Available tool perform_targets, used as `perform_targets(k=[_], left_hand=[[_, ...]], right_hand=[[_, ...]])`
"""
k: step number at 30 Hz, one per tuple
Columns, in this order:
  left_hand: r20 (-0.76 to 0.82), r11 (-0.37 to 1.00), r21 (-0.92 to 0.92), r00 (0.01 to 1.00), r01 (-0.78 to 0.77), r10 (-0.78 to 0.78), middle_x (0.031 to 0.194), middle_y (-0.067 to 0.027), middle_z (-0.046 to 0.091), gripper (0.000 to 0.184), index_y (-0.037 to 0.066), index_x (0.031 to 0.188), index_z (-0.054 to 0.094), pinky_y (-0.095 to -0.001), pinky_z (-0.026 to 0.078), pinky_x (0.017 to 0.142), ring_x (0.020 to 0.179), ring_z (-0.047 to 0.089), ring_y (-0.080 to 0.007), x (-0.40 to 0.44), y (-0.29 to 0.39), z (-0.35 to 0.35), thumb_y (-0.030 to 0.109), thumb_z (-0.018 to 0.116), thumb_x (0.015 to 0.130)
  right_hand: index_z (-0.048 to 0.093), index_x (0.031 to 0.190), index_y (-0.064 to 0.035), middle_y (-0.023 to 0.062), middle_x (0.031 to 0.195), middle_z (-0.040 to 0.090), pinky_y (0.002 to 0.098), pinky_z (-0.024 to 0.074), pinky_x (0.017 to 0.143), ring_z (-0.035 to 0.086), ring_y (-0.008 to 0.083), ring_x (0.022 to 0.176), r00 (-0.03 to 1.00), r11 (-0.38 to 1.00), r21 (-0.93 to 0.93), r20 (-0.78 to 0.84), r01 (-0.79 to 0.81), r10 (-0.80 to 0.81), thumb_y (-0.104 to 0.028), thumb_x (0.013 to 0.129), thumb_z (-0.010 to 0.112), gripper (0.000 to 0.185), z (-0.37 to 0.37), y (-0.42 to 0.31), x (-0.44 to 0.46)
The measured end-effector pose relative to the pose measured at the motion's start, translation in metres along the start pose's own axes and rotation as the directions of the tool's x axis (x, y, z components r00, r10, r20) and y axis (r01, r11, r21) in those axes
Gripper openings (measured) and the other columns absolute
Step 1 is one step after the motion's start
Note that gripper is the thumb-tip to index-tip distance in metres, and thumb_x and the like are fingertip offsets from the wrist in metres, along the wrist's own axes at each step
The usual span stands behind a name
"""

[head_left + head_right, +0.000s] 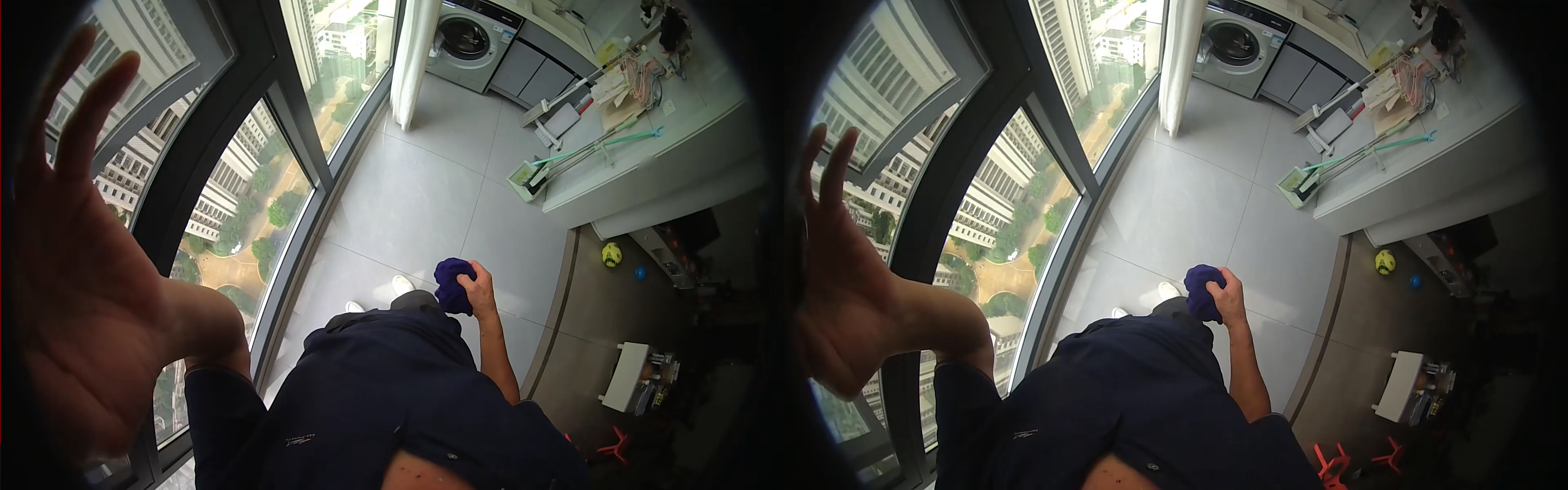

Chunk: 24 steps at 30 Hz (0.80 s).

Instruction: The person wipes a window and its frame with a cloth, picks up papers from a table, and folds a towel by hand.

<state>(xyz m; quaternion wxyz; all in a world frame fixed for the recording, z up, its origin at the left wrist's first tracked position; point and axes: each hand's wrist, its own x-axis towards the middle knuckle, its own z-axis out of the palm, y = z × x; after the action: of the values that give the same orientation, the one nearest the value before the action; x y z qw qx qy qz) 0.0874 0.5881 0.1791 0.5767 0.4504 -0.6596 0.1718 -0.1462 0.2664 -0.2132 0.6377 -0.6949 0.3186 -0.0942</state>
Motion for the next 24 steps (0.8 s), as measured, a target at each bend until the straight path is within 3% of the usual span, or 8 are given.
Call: perform_targets(k=[2, 4, 5, 10, 13, 16, 19, 24], left_hand=[[-0.175, 0.986, 0.104, 0.978, 0.132, -0.112, 0.123, -0.0344, 0.049, 0.049, -0.015, 0.127, 0.048, -0.0516, 0.052, 0.092, 0.114, 0.056, -0.0407, -0.032, 0.006, -0.003, 0.022, 0.047, 0.093], [-0.349, 0.903, 0.197, 0.888, 0.381, -0.298, 0.106, -0.0242, 0.062, 0.046, -0.009, 0.12, 0.058, -0.0357, 0.055, 0.084, 0.094, 0.066, -0.0287, -0.074, -0.002, 0.013, 0.026, 0.055, 0.091], [-0.346, 0.847, 0.116, 0.821, 0.518, -0.455, 0.108, -0.0248, 0.058, 0.038, -0.014, 0.116, 0.056, -0.0403, 0.053, 0.086, 0.096, 0.064, -0.0284, -0.102, -0.005, 0.015, 0.013, 0.053, 0.089], [-0.251, 0.097, -0.065, 0.078, 0.993, -0.965, 0.092, -0.0074, 0.067, 0.024, -0.001, 0.105, 0.068, -0.0274, 0.05, 0.072, 0.083, 0.062, -0.0133, -0.292, -0.023, 0.037, 0.015, 0.065, 0.088], [-0.29, -0.224, 0.028, -0.207, 0.974, -0.935, 0.083, -0.0156, 0.071, 0.03, -0.003, 0.101, 0.07, -0.0339, 0.052, 0.071, 0.072, 0.066, -0.0211, -0.412, -0.01, 0.065, 0.021, 0.063, 0.083], [-0.275, -0.421, -0.171, -0.454, 0.891, -0.847, 0.072, -0.0123, 0.068, 0.026, -0.006, 0.093, 0.07, -0.0313, 0.053, 0.063, 0.065, 0.067, -0.0192, -0.475, 0.014, 0.097, 0.016, 0.061, 0.082], [-0.334, -0.501, -0.19, -0.535, 0.844, -0.776, 0.075, -0.0132, 0.07, 0.027, -0.003, 0.094, 0.071, -0.033, 0.053, 0.065, 0.065, 0.067, -0.0207, -0.504, 0.024, 0.123, 0.019, 0.06, 0.083], [-0.416, -0.588, -0.106, -0.573, 0.802, -0.706, 0.089, -0.0175, 0.071, 0.03, 0.001, 0.099, 0.072, -0.0381, 0.053, 0.08, 0.085, 0.069, -0.0315, -0.528, 0.015, 0.168, 0.023, 0.057, 0.085]], right_hand=[[0.06, 0.104, 0.0031, 0.0088, 0.091, 0.065, 0.0297, 0.052, 0.075, 0.062, 0.0161, 0.081, 0.998, 0.998, 0.057, 0.057, -0.009, 0.006, -0.007, 0.082, 0.055, 0.025, 0.016, -0.002, 0.013], [0.058, 0.107, 0.0033, 0.0101, 0.095, 0.064, 0.0309, 0.0529, 0.077, 0.063, 0.0169, 0.083, 0.996, 0.989, 0.147, 0.091, -0.027, 0.013, -0.007, 0.084, 0.053, 0.026, 0.032, 0.007, 0.028], [0.057, 0.109, 0.0035, 0.0103, 0.098, 0.063, 0.0313, 0.0527, 0.079, 0.062, 0.0173, 0.085, 0.993, 0.98, 0.189, 0.112, -0.053, 0.032, -0.006, 0.086, 0.052, 0.026, 0.04, 0.005, 0.032], [0.052, 0.117, 0.0029, 0.0132, 0.108, 0.061, 0.0352, 0.0536, 0.087, 0.063, 0.0205, 0.095, 0.976, 0.932, 0.321, 0.185, -0.169, 0.113, -0.006, 0.09, 0.047, 0.028, 0.075, 0.007, 0.054], [0.051, 0.118, 0.0025, 0.0125, 0.109, 0.061, 0.0356, 0.0527, 0.09, 0.063, 0.0208, 0.098, 0.955, 0.925, 0.315, 0.268, -0.213, 0.128, -0.005, 0.093, 0.044, 0.027, 0.091, 0.008, 0.067], [0.051, 0.116, 0.0029, 0.0098, 0.107, 0.06, 0.0322, 0.0525, 0.085, 0.061, 0.0176, 0.094, 0.936, 0.94, 0.237, 0.31, -0.245, 0.165, -0.007, 0.095, 0.045, 0.025, 0.108, 0.006, 0.083], [0.055, 0.115, 0.0023, 0.0113, 0.103, 0.064, 0.0337, 0.0518, 0.084, 0.062, 0.0195, 0.092, 0.907, 0.965, 0.07, 0.364, -0.254, 0.212, -0.009, 0.094, 0.047, 0.025, 0.13, 0.014, 0.117], [0.06, 0.115, -0.0039, 0.0254, 0.092, 0.066, 0.0458, 0.0511, 0.079, 0.064, 0.0408, 0.088, 0.851, 0.765, -0.539, 0.524, 0.352, -0.023, -0.014, 0.091, 0.052, 0.028, 0.191, 0.044, 0.192]])
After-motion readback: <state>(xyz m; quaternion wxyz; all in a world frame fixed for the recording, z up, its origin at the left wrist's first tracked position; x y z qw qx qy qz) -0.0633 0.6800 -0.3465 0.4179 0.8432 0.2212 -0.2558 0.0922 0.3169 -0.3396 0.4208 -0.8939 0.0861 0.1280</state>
